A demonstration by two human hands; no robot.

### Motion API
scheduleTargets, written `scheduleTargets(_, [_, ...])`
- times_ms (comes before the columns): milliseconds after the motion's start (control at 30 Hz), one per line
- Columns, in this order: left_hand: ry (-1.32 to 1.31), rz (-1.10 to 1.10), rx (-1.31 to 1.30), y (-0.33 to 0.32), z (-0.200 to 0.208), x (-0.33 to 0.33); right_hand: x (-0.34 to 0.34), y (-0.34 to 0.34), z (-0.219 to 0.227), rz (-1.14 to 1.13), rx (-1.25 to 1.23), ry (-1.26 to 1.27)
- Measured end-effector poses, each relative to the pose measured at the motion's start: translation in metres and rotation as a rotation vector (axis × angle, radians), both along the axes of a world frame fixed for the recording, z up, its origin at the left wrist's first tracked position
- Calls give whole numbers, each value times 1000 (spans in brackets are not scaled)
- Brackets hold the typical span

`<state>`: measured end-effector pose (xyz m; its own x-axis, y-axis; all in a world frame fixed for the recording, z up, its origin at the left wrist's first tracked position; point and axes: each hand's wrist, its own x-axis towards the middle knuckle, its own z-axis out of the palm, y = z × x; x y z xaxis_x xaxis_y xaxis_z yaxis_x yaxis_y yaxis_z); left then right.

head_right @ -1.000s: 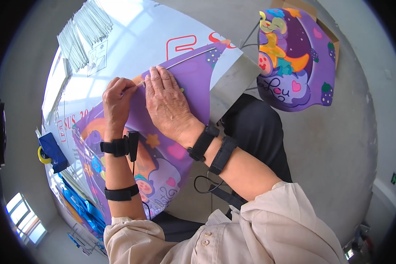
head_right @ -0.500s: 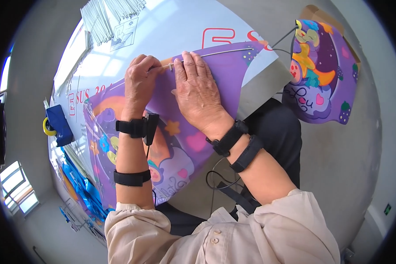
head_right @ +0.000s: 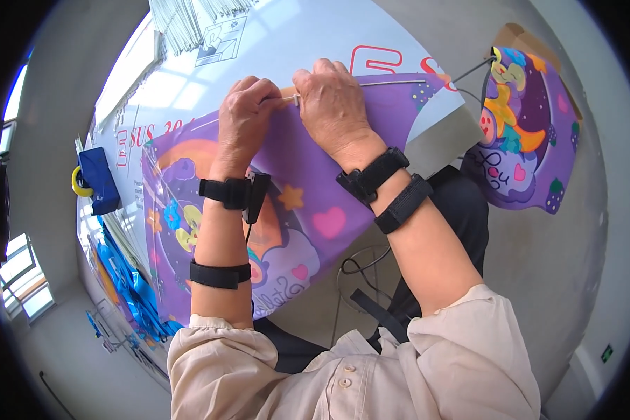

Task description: Assembling a kite by attaching strings and supporting rods to the plastic film.

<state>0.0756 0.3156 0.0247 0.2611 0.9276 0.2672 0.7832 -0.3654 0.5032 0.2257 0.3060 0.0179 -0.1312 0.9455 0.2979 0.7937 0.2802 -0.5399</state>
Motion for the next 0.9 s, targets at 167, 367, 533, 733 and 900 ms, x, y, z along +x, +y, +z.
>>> scheduleTargets(167, [-1,2,7,0,0,-1,-4,1,-2,-23,33,7])
scheduleTargets(367, [4,-9,-9,3,-1,2,-6,1,-6,-38,68,8])
scheduleTargets(533, [-2,-20,-29,3,1,-1,-11,0,-3,-45,87,-16])
scheduleTargets(733, [-4,-10,-65,3,4,1,-10,1,-1,-40,49,-1])
scheduleTargets(900, [-3,-18,-51,3,4,5,-8,0,-1,-55,56,-3])
